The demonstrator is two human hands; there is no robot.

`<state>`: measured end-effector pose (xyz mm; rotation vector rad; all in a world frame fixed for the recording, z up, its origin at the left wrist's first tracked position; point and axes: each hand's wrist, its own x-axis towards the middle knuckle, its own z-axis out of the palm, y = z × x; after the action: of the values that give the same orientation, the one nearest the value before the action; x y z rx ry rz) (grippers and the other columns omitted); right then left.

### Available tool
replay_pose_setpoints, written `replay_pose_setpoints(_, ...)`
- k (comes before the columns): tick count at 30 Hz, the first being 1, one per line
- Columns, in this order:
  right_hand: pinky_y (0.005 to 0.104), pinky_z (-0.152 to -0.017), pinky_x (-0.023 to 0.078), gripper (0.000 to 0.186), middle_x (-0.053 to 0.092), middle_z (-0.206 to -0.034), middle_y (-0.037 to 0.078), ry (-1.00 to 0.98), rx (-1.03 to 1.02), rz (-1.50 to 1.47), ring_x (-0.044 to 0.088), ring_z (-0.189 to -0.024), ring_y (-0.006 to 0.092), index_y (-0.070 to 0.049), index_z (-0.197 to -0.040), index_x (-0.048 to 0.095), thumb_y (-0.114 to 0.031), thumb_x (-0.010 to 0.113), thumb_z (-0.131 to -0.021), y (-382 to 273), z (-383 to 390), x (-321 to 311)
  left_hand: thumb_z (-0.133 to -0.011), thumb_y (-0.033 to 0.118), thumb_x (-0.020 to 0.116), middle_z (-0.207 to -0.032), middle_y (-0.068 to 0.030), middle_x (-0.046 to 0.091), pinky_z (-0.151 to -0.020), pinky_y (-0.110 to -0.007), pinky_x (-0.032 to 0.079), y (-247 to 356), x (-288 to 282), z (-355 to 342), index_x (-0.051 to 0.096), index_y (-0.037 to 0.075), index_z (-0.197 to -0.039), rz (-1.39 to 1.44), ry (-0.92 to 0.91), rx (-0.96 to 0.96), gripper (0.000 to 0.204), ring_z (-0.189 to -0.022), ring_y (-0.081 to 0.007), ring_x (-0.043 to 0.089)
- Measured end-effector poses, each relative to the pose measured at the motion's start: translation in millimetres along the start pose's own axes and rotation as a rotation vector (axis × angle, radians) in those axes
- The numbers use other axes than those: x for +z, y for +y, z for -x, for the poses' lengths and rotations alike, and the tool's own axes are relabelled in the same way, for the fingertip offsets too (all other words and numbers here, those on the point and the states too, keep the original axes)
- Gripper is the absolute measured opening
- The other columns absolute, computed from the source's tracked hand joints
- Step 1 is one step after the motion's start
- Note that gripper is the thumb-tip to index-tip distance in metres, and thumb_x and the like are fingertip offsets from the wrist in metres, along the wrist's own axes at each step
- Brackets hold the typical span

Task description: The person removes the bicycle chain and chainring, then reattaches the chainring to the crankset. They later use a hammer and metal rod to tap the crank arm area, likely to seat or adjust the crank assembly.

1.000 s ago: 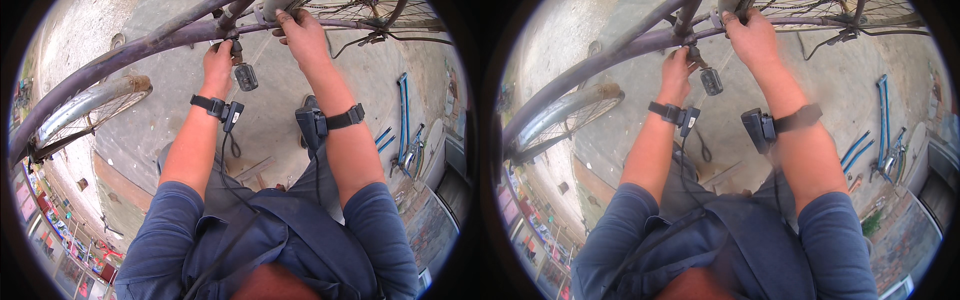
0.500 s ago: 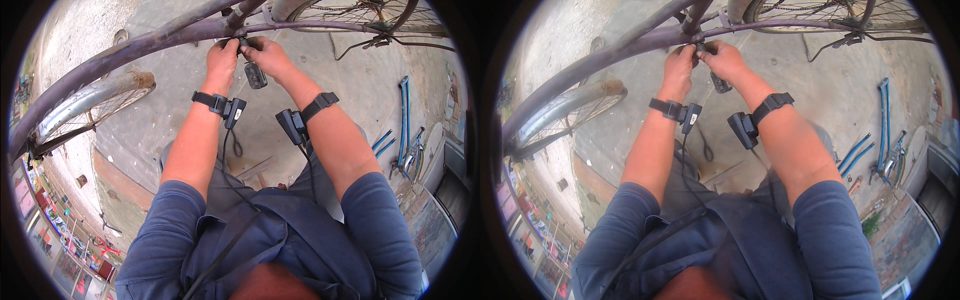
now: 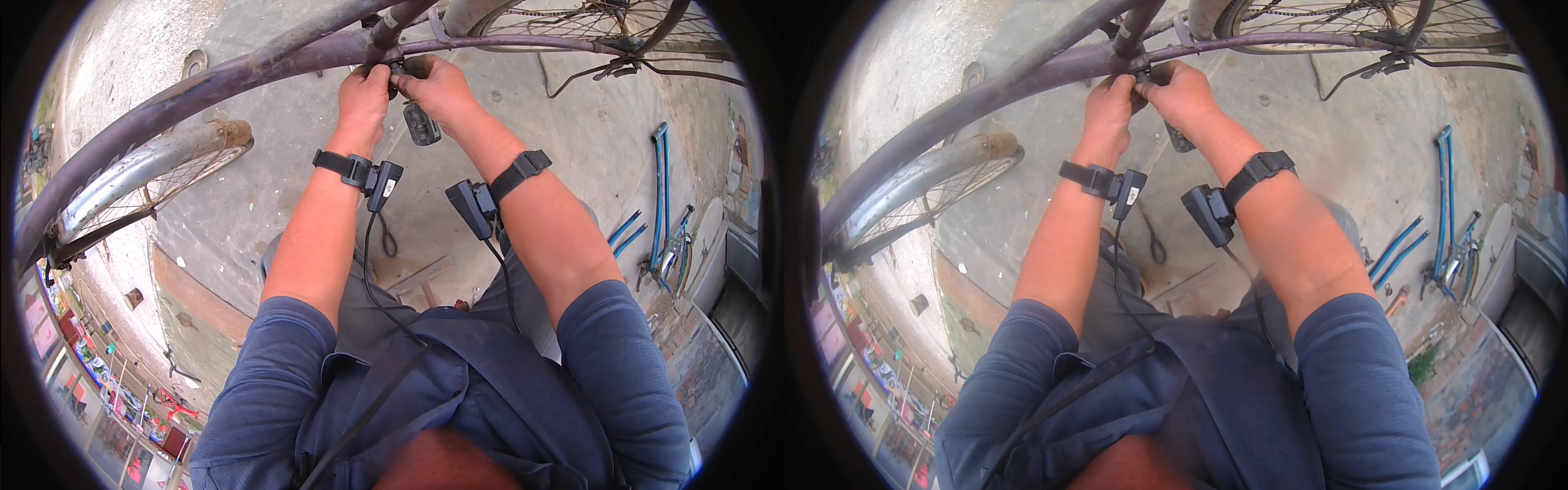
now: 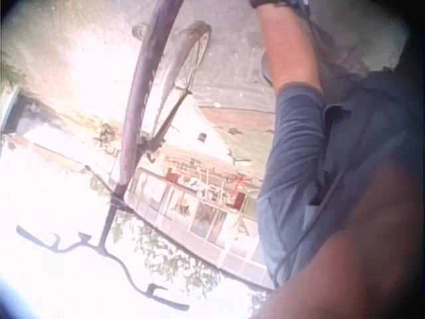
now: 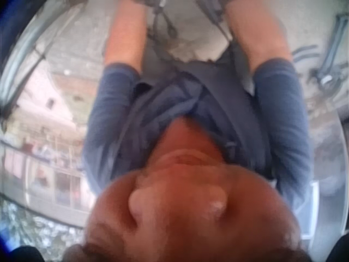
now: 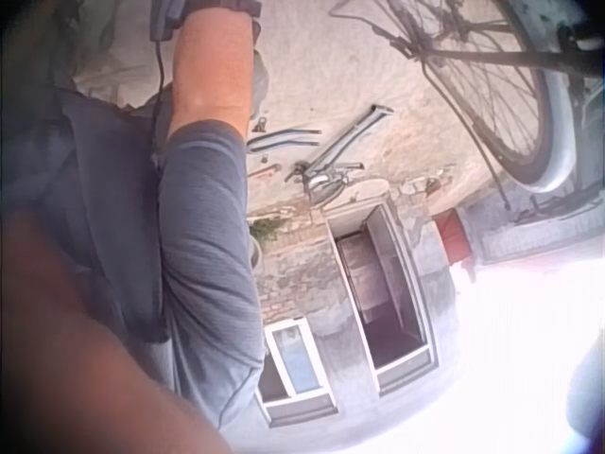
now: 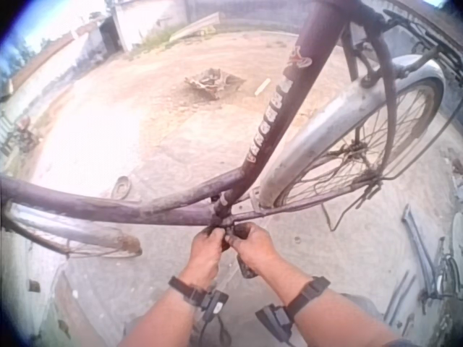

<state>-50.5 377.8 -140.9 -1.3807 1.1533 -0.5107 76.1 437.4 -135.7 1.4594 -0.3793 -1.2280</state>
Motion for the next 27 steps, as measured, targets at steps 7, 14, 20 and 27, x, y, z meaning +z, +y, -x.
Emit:
replay_pose_setpoints(7,0.0315,-0.085,0.055,0.038,0.072,-0.113,0.015,0.015,-0.007,0.009,0.068,-0.098,0.0186,0.01,-0.12,0.062,-0.008,0.075,-0.089,-3.2,0.5,0.2,-0.096,0.014,0.057,-0.09,-0.0061,0.067,-0.077,-0.031,0.055,-2.6,1.3,-0.2,0.064,-0.002,-0.1,0.029,-0.004,0.021,0.018,-0.078,-0.0154,0.065)
replay_pose_setpoints(14,0.0316,-0.087,0.056,0.042,0.071,-0.115,0.017,0.037,-0.008,0.027,0.069,-0.1,0.0205,0.01,-0.123,0.06,-0.009,0.075,-0.089,-5.1,3.3,1.0,-0.094,0.015,0.057,-0.081,-0.0039,0.062,-0.066,-0.03,0.047,-0.4,4.5,2.8,0.064,-0.003,-0.093,0.065,0.022,0.035,0.019,-0.07,-0.0128,0.056)
replay_pose_setpoints(20,0.0306,-0.082,0.056,0.038,0.072,-0.111,0.016,0.044,-0.016,0.013,0.069,-0.095,0.0187,0.01,-0.121,0.061,-0.009,0.074,-0.09,-1.5,0.8,3.1,-0.092,0.017,0.058,-0.076,-0.0037,0.061,-0.06,-0.031,0.043,-2.4,9.0,1.7,0.065,-0.004,-0.088,0.058,0.053,0.057,0.022,-0.064,-0.0122,0.052)
replay_pose_setpoints(27,0.0294,-0.073,0.053,0.029,0.072,-0.102,0.013,-0.005,0.092,-0.115,0.067,-0.086,0.0163,0.012,-0.114,0.064,-0.008,0.069,-0.093,-3.9,-1.6,7.6,-0.092,0.018,0.057,-0.076,-0.0058,0.063,-0.061,-0.032,0.047,-3.3,8.0,-0.8,0.065,-0.005,-0.089,0.021,0.071,0.056,0.024,-0.064,-0.0133,0.053)
